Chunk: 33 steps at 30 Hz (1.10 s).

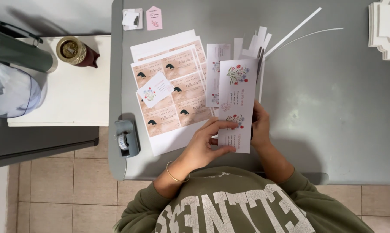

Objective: Cutting out printed floral gift tags from sheets of paper using scissors.

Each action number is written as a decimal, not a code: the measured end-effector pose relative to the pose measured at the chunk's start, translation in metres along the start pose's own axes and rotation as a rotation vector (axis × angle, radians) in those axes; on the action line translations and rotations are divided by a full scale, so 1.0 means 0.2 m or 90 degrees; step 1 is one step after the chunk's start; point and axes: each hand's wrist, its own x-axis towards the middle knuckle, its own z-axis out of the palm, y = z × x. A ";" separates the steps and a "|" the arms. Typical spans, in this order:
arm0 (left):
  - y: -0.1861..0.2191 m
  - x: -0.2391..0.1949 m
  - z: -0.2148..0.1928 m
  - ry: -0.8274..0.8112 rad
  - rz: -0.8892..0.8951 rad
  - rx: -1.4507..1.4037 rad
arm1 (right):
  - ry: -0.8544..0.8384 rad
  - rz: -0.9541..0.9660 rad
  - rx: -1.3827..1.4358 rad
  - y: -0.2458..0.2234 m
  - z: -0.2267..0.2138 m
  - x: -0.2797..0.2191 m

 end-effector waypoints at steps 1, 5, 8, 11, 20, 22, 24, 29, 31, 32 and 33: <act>-0.03 0.02 0.00 -0.003 -0.001 0.000 | 0.003 0.001 0.000 0.00 -0.01 0.01; -0.13 0.07 -0.01 -0.007 0.008 -0.047 | 0.027 0.018 0.000 0.16 -0.10 0.04; -0.15 0.05 -0.08 0.011 0.001 -0.072 | 0.014 0.076 0.143 0.13 -0.15 0.14; -0.11 -0.02 -0.19 0.015 -0.004 -0.050 | -0.013 0.176 0.330 -0.21 -0.05 0.30; -0.13 -0.33 -0.54 -0.011 0.114 0.032 | -0.086 0.059 0.317 -0.25 0.28 0.41; -0.20 -0.36 -0.52 0.092 0.224 -0.090 | -0.030 0.058 0.363 -0.29 0.39 0.36; -0.25 -0.32 -0.44 0.159 0.246 -0.800 | 0.013 0.073 0.451 -0.36 0.51 0.31; -0.52 -0.30 -0.33 0.245 0.181 -0.481 | 0.016 0.051 0.447 -0.28 0.57 0.28; -0.54 -0.28 -0.32 0.266 0.229 -0.330 | 0.006 0.035 0.443 -0.28 0.57 0.27; -0.55 -0.27 -0.33 0.354 0.174 -0.312 | -0.004 0.041 0.442 -0.31 0.57 0.27; -0.56 -0.26 -0.34 0.441 0.116 -0.292 | -0.015 0.047 0.441 -0.34 0.58 0.26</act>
